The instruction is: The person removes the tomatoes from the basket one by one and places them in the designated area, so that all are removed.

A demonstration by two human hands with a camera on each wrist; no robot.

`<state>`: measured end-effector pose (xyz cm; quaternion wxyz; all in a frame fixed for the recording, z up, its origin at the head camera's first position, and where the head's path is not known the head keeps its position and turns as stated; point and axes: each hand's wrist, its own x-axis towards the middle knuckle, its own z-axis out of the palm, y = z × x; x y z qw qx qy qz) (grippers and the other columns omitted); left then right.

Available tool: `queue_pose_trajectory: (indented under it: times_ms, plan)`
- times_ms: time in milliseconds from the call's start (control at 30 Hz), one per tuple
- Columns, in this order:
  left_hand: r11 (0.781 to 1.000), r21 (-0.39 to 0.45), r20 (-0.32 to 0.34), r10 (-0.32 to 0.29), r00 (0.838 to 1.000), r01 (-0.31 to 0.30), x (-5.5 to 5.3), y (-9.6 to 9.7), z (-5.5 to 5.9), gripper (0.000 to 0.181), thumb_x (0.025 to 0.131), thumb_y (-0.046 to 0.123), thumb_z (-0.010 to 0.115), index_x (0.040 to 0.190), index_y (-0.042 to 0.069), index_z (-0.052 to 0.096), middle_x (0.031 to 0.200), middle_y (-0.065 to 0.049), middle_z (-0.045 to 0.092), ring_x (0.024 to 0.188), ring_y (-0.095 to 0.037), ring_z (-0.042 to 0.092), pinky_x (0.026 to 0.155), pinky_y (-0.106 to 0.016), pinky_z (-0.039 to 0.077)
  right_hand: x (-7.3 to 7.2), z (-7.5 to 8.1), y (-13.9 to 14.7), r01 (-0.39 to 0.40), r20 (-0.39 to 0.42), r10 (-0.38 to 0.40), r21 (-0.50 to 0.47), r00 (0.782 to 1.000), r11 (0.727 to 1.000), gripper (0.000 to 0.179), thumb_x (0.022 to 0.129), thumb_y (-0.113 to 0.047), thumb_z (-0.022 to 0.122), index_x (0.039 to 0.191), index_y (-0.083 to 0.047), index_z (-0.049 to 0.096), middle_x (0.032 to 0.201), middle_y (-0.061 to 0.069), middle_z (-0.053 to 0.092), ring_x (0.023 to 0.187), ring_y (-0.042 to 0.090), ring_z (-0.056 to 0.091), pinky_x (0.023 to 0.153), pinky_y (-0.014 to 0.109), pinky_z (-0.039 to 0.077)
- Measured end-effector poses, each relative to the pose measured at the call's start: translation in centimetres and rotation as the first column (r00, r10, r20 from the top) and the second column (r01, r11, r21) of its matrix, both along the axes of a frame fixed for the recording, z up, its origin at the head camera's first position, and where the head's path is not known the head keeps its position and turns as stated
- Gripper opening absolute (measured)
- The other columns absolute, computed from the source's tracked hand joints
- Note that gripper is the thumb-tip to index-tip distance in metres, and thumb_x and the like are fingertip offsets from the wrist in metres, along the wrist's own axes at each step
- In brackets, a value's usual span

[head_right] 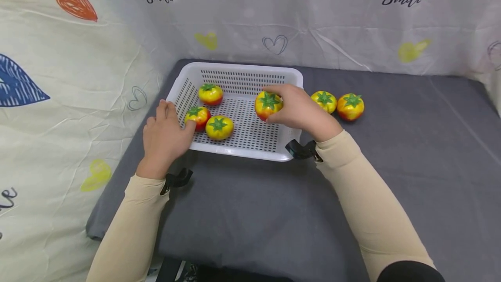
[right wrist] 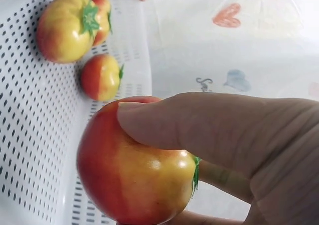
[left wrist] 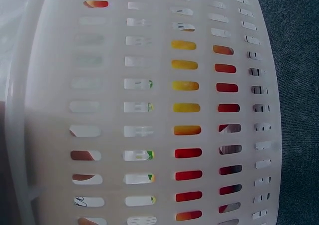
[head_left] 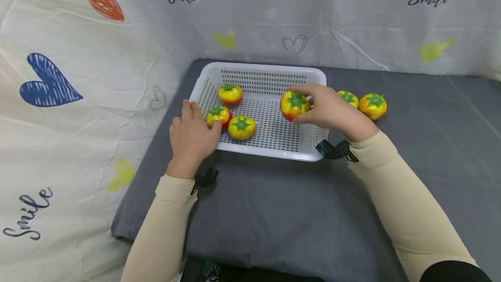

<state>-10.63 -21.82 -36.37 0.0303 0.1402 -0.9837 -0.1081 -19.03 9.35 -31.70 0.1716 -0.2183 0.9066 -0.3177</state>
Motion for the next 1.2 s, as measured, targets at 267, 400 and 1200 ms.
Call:
queue_pose_trajectory:
  times_ms: [267,400,1200]
  plan:
    - [1.0,-0.001,0.006,0.009,1.0,-0.009,0.0,0.1,0.1,0.084,0.1,0.045,0.045,0.163,-0.008,0.024,0.171,-0.028,0.019,0.12,-0.055,0.043,0.108,-0.065,0.034,0.5,-0.4,1.3,-0.013,-0.064,0.011,-0.023,0.998,1.0,0.08,0.085,-0.014,0.083,0.157,-0.01,0.05,0.148,0.018,0.055,0.12,0.041,0.057,0.093,0.054,0.056]
    - [1.0,0.003,0.003,0.009,1.0,-0.01,-0.1,0.1,0.0,0.084,0.1,0.046,0.044,0.163,-0.007,0.024,0.171,-0.028,0.019,0.121,-0.054,0.043,0.109,-0.065,0.033,1.0,-0.2,1.8,0.02,-0.062,-0.022,-0.032,0.998,0.999,0.082,0.084,-0.015,0.083,0.158,-0.012,0.049,0.147,0.021,0.05,0.121,0.042,0.054,0.093,0.054,0.055]
    - [1.0,0.003,0.013,-0.015,1.0,0.015,0.2,0.0,0.1,0.086,0.1,0.045,0.046,0.162,-0.009,0.022,0.171,-0.03,0.016,0.123,-0.057,0.041,0.109,-0.067,0.033,2.9,0.5,6.5,0.213,-0.095,-0.218,-0.065,0.971,0.975,0.08,0.084,-0.022,0.082,0.157,-0.017,0.05,0.14,0.021,0.049,0.125,0.042,0.051,0.093,0.055,0.056]
